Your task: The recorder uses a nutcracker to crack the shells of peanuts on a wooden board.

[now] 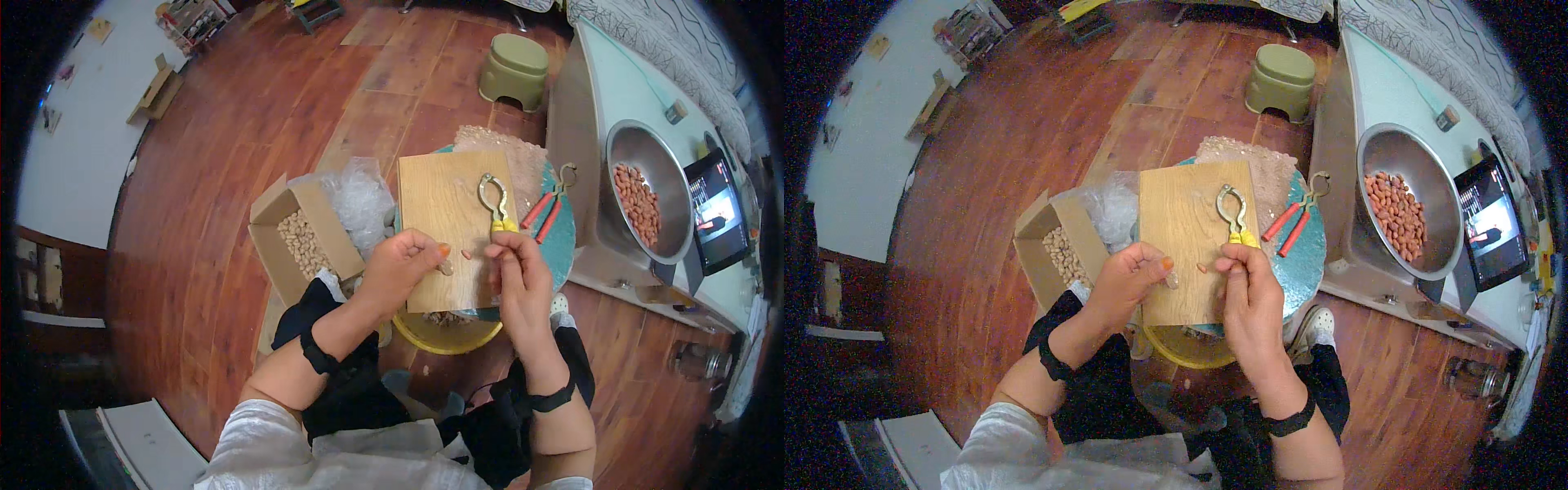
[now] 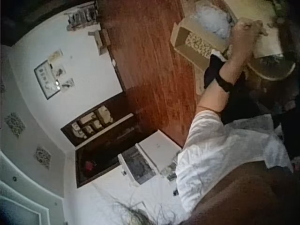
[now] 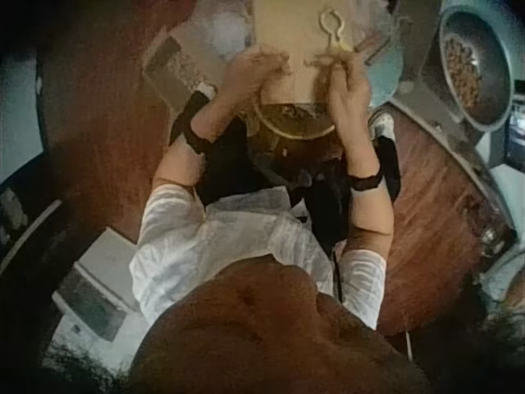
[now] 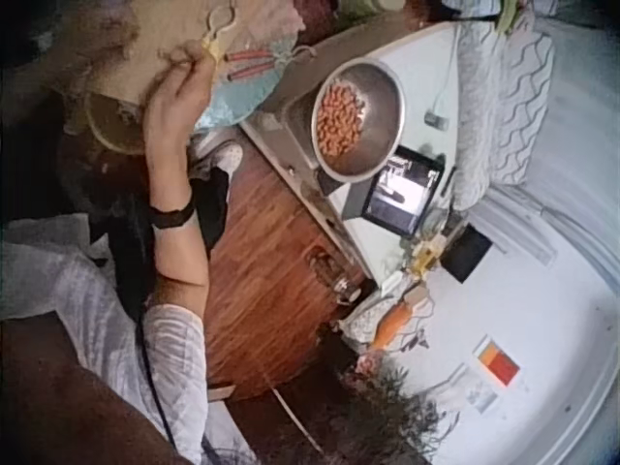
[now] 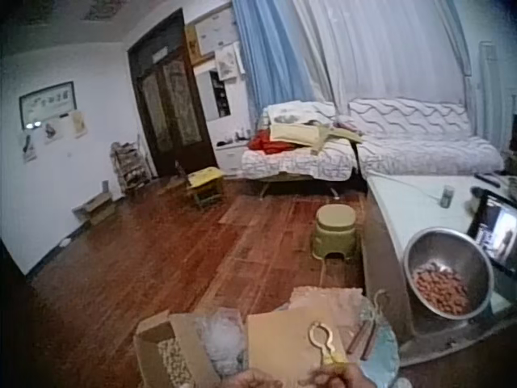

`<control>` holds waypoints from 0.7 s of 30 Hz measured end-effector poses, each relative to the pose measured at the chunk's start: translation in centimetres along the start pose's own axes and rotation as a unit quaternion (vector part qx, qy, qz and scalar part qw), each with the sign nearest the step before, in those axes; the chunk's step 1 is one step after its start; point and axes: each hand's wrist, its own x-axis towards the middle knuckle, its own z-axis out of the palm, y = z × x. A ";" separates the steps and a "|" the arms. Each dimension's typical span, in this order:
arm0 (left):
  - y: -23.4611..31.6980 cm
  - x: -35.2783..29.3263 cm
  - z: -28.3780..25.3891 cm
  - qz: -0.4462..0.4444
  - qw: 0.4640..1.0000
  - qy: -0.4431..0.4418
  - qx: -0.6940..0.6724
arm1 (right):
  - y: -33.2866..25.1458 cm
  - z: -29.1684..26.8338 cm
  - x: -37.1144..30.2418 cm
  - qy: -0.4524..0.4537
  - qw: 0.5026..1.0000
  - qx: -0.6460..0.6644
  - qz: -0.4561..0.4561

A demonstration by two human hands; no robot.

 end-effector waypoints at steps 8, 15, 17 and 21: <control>0.1 0.1 0.2 0.002 0.999 0.005 -0.039 | 0.2 0.9 0.6 0.016 0.910 -0.372 -0.182; -0.2 0.2 0.0 -0.020 1.000 0.018 0.004 | 2.5 2.0 0.9 -0.002 0.815 -0.526 -0.245; 0.1 0.0 -0.1 -0.032 0.999 0.015 -0.017 | 2.4 2.4 1.0 -0.018 0.800 -0.549 -0.239; -0.7 0.3 0.2 -0.019 0.999 -0.001 -0.028 | 2.5 1.8 0.9 -0.022 0.810 -0.528 -0.256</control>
